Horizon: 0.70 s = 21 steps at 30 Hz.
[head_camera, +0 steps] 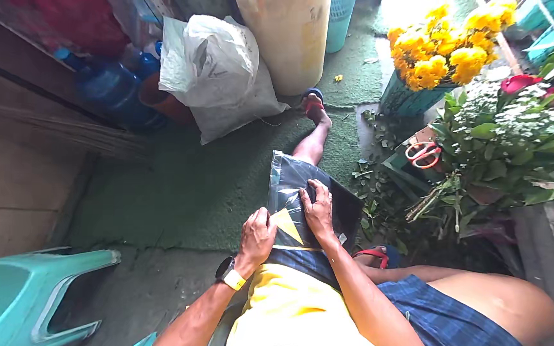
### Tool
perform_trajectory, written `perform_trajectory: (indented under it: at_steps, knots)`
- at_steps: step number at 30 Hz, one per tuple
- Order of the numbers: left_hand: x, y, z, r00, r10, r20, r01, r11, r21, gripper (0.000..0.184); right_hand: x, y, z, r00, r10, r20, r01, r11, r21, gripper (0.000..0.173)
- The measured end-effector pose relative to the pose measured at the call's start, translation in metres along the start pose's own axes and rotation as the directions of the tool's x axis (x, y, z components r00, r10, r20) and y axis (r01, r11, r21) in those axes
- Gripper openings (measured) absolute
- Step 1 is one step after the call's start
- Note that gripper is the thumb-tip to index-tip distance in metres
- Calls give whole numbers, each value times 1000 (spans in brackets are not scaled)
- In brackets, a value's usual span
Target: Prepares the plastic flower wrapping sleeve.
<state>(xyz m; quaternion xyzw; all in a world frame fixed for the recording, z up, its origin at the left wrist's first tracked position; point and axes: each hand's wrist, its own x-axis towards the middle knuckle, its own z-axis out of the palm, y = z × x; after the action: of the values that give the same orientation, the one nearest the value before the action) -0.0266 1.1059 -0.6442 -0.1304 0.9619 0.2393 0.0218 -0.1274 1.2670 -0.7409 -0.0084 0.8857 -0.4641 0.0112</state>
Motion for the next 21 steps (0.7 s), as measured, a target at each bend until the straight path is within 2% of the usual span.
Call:
perform_trajectory:
  at_steps: [3,5,7,9,11,13,16,21]
  knots:
    - [1,-2,-11,1000,-19,-17,18,999,-39,19,-3,-4,2,999,-38,-19,37,999,-29,55]
    - [18,1,-21,999,30,-25,-31,998,-51,20,0,-3,3,992,-110,-57,107,993,-51,48]
    - [48,9,-28,989,131,-71,-133,991,-19,26,1,-2,3,980,-191,-54,189,981,-48,38]
    - [90,21,-23,967,207,-148,-200,978,64,33,3,-5,1,968,-250,11,251,967,-50,35]
    - [132,34,-11,961,203,-185,-170,969,182,39,5,-8,-1,957,-288,47,290,954,-72,35]
    - [167,44,-3,979,157,-131,-116,953,279,40,7,-8,-2,955,-292,46,295,951,-89,35]
    - [191,53,-8,991,132,38,-137,935,326,30,9,-5,-2,959,-282,10,282,955,-89,35]
    - [180,58,-17,988,148,50,-156,920,360,19,9,-5,0,961,-277,-1,276,960,-50,34]
